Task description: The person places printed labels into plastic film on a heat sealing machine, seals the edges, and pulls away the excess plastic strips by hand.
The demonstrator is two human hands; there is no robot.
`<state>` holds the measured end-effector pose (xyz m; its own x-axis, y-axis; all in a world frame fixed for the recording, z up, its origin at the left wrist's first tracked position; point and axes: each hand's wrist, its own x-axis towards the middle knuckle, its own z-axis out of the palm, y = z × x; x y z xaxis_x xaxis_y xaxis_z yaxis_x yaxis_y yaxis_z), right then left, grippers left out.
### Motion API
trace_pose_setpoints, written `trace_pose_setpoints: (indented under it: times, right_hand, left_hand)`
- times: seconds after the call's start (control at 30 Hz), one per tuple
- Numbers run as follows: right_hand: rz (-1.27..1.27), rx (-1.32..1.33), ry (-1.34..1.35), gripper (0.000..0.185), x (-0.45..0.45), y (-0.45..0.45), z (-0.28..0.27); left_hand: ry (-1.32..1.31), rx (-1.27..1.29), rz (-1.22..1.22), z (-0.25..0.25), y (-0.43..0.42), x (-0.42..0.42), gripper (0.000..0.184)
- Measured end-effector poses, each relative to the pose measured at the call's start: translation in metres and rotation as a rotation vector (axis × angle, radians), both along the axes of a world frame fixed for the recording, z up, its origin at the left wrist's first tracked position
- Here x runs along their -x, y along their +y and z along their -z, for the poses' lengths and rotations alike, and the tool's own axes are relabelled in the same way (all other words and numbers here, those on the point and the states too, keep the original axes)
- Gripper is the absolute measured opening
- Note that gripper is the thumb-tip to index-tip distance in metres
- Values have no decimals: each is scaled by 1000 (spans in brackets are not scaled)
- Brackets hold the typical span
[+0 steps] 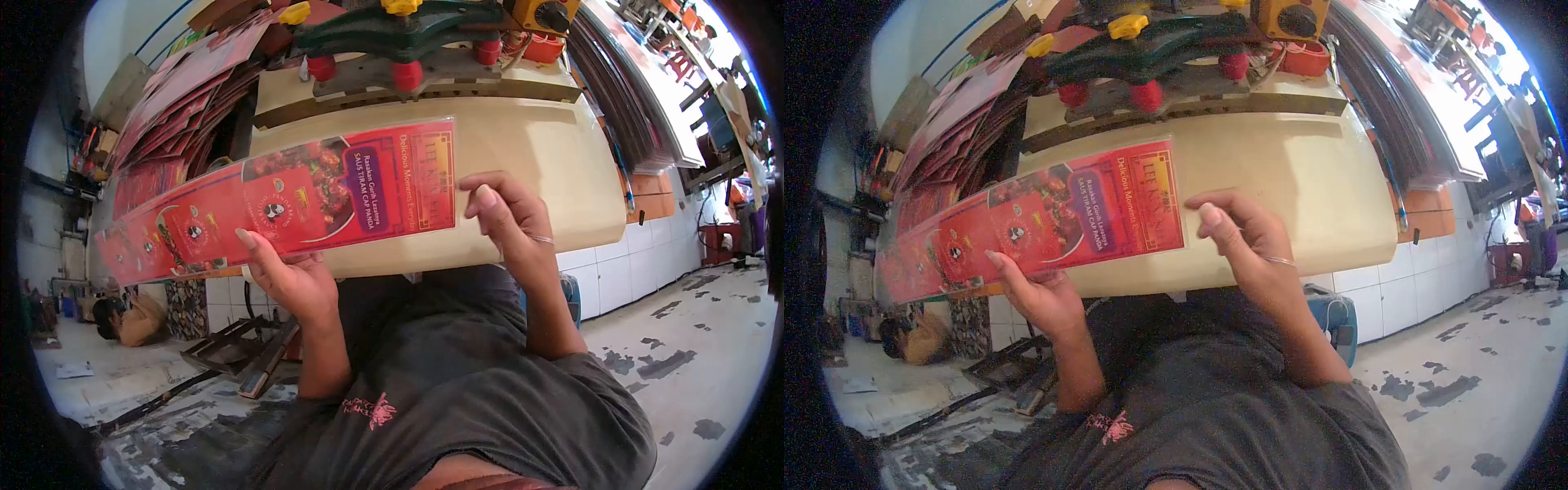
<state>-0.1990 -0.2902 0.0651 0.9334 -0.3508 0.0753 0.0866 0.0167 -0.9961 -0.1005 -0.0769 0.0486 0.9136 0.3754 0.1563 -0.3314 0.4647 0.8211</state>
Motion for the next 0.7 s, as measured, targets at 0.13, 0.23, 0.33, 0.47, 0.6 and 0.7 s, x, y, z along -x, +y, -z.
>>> trace_pose_setpoints:
  times: [0.13,0.23,0.33,0.47,0.6,0.7]
  right_hand:
    - [-181,-185,20,30,3,-1,1]
    - [-167,-174,45,29,1,3,1]
    - [-107,-190,42,27,-2,8,15]
    - [41,-273,-38,27,-2,-1,18]
    - [419,-284,-108,24,-4,-17,20]
    - [401,-263,-252,20,2,-59,41]
  left_hand:
    - [37,-32,-59,9,5,-1,50]
    - [-36,6,112,13,9,-2,48]
    - [64,77,181,13,4,5,41]
    - [-2,-18,317,35,7,0,33]
    - [3,167,271,21,24,-13,30]
    - [2,130,304,13,45,-19,28]
